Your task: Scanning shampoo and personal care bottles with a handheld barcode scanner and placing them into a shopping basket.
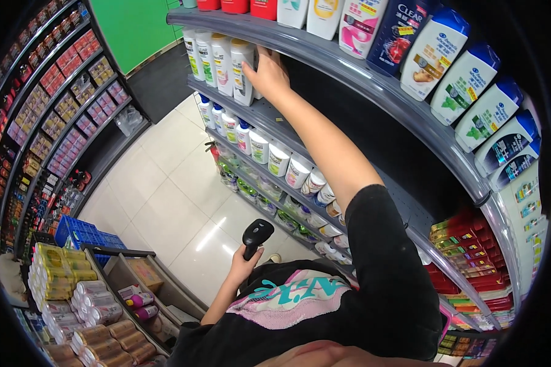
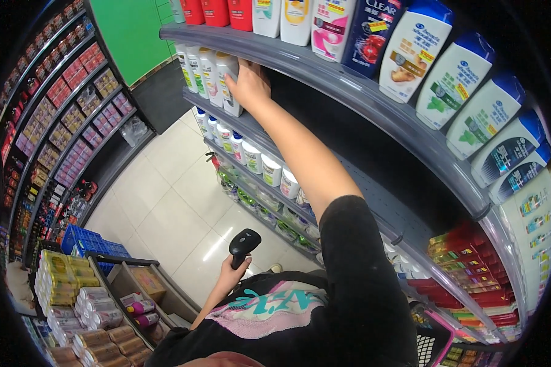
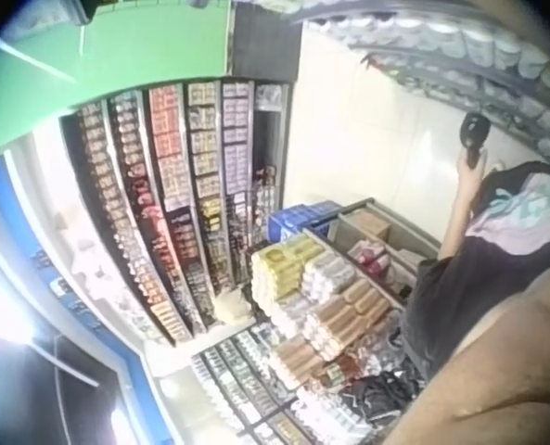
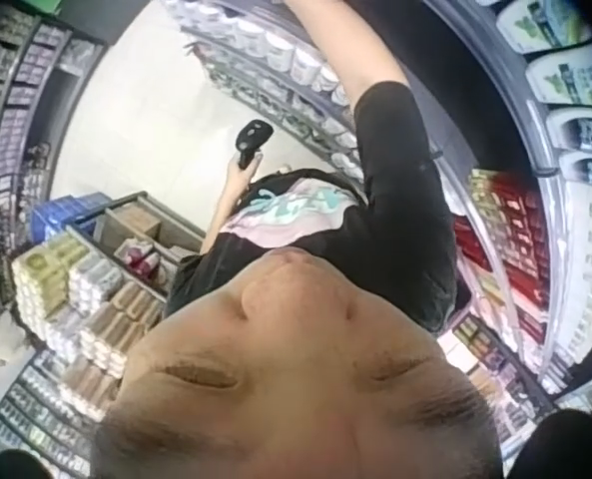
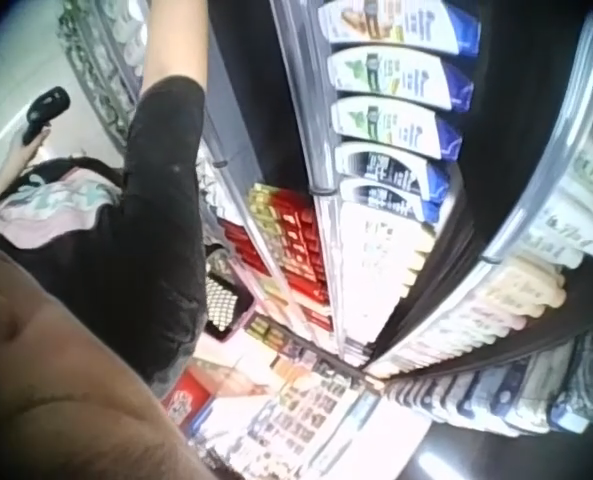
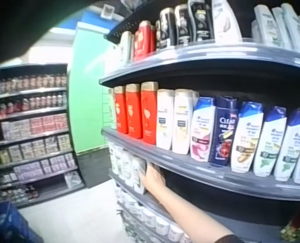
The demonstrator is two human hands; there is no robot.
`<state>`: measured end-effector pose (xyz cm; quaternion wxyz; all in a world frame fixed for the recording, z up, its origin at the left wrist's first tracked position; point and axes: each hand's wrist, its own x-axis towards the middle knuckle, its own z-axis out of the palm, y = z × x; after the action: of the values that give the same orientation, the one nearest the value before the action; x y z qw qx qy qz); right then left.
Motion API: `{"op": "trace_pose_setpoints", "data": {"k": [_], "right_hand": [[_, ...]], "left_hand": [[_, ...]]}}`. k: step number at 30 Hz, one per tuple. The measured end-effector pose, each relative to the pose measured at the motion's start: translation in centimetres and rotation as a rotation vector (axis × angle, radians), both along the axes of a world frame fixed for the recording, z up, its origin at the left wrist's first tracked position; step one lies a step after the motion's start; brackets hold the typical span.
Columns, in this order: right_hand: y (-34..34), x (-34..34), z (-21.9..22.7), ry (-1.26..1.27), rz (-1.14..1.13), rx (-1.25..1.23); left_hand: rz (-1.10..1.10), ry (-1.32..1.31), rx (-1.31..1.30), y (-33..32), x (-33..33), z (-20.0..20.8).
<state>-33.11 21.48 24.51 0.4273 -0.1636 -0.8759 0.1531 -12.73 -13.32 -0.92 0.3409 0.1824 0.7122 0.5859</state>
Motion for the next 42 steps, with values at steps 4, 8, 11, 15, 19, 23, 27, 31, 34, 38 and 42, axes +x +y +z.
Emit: {"op": "trace_pose_setpoints", "data": {"k": [4, 8, 11, 15, 19, 23, 27, 31, 34, 38, 42], "right_hand": [[-0.3, -1.1, 0.4, -0.131, 0.008, -0.095], [-0.3, -0.8, 0.6, -0.099, -0.002, -0.11], [-0.3, -0.6, 0.7, -0.042, -0.034, -0.015], [-0.6, -0.7, 0.4, 0.058, -0.025, 0.047], [-1.2, -0.9, 0.3, 0.075, -0.031, -0.076], [-2.1, 0.4, 0.6, 0.07, 0.07, -0.213], [-2.2, 3.1, 0.8, 0.034, 0.083, -0.043], [-1.5, 7.8, 0.1, -0.037, 0.177, -0.035], [-2.8, 14.9, -1.3, 0.065, 0.31, 0.157], [-4.5, 28.6, -1.8, -0.003, 0.378, 0.452], [-7.1, 43.5, -1.2, -0.344, 0.348, 0.708]], "left_hand": [[0.035, 0.036, 0.063, -0.1, 0.0, -0.4], [-0.001, 0.024, 0.042, 0.2, -0.7, -0.1], [-0.016, 0.06, 0.056, 0.5, -1.1, -0.5], [-0.046, 0.055, 0.056, 0.8, -1.5, -0.5], [-0.064, 0.058, 0.078, 1.0, -1.3, -0.7], [-0.088, 0.051, 0.069, 1.2, -1.3, -0.2], [-0.112, 0.022, 0.041, 1.4, -0.9, -0.6], [-0.168, 0.052, 0.061, 2.3, -0.4, -0.3], [-0.234, 0.028, 0.021, 3.1, -0.2, 0.1], [-0.209, 0.004, 0.064, 4.4, 0.9, -0.6], [-0.282, -0.13, 0.057, 6.4, 1.9, 0.2]]}}
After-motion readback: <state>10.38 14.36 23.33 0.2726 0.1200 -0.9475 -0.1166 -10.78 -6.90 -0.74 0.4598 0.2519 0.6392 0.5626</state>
